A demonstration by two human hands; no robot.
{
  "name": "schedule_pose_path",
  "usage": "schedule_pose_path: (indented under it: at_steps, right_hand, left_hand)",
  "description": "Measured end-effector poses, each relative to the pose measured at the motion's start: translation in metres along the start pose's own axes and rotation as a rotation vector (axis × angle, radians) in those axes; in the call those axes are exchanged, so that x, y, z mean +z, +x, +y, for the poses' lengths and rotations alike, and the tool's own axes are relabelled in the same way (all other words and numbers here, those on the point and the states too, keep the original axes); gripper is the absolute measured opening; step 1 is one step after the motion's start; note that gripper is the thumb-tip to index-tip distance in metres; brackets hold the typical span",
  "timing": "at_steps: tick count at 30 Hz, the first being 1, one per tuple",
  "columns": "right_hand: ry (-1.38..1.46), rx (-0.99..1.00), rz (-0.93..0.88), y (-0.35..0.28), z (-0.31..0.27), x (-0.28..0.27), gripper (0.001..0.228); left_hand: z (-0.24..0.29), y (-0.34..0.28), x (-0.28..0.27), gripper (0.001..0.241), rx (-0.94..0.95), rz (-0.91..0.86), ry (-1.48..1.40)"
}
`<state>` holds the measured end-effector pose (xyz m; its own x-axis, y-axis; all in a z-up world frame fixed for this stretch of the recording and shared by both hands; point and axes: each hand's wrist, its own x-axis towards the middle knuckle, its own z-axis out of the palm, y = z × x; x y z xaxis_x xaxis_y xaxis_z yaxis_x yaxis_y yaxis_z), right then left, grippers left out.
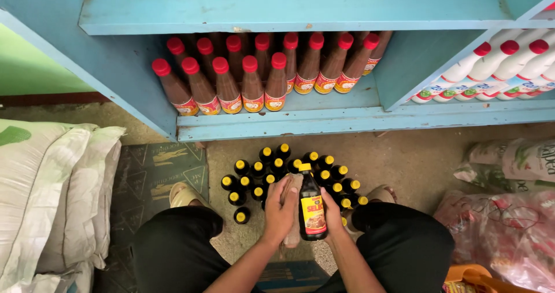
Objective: Wiping sauce bottles with a cloth and placing them on a grocery store shelf.
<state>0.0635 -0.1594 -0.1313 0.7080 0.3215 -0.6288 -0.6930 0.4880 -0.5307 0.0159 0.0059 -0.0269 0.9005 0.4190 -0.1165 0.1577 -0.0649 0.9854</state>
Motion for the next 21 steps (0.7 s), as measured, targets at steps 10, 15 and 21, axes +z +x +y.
schedule_pose_path:
  at_steps: [10,15,21]
  right_hand:
    - [-0.061,-0.061,0.026,0.013,0.005,-0.014,0.046]
    - [-0.009,-0.113,0.119,0.019,0.006,-0.024,0.034]
    - [0.033,-0.126,0.172,0.003,-0.015,-0.002,0.038]
  left_hand:
    - [0.0,0.01,-0.006,0.038,-0.021,0.077,0.004]
    - [0.029,-0.013,-0.004,0.031,0.29,-0.08,0.168]
    - [-0.003,-0.005,0.011,0.044,-0.156,-0.178,0.078]
